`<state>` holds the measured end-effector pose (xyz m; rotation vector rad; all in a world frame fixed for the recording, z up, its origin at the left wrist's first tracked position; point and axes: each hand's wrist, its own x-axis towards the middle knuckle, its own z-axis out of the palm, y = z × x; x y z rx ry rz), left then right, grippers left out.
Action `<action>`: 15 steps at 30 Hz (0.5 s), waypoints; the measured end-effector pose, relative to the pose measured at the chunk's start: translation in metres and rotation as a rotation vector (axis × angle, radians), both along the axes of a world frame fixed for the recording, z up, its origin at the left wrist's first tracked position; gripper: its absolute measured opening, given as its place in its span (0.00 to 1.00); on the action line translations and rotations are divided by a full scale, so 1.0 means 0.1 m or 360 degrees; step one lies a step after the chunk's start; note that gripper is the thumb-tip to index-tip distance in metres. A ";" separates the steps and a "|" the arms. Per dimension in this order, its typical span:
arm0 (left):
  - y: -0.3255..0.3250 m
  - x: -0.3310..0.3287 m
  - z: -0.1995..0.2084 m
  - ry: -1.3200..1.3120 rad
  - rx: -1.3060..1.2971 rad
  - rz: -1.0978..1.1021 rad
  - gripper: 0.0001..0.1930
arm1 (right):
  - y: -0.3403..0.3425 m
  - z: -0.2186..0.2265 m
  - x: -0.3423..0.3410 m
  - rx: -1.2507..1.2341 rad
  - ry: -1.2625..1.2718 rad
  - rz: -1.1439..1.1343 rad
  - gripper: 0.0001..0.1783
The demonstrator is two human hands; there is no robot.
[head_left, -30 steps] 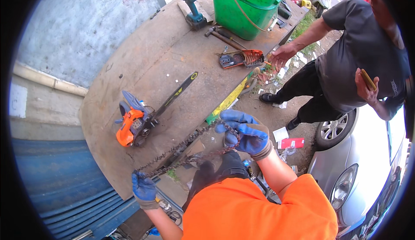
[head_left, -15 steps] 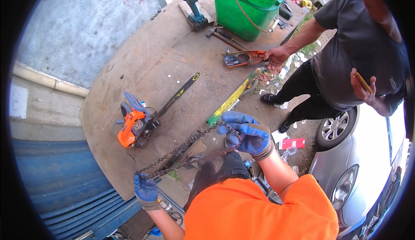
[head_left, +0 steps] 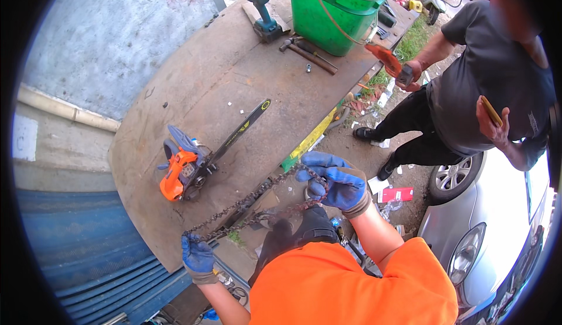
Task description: The person removes the chainsaw chain from the bar, inspects it, and then reattaches it to the chainsaw. The person handles the chain and chainsaw throughout the process.
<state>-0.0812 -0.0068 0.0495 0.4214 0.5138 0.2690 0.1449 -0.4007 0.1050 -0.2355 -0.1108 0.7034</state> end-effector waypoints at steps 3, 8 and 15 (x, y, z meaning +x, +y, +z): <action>-0.01 0.00 0.01 0.0072 0.0035 0.0039 0.15 | 0.01 0.01 0.00 0.0020 0.0008 0.0003 0.31; -0.03 0.00 0.02 0.0114 0.0046 0.0072 0.15 | 0.01 -0.01 0.02 0.0009 0.0019 0.0013 0.31; -0.04 0.00 0.02 0.0130 0.0067 0.0074 0.14 | 0.00 0.01 0.02 -0.0001 0.0021 0.0012 0.30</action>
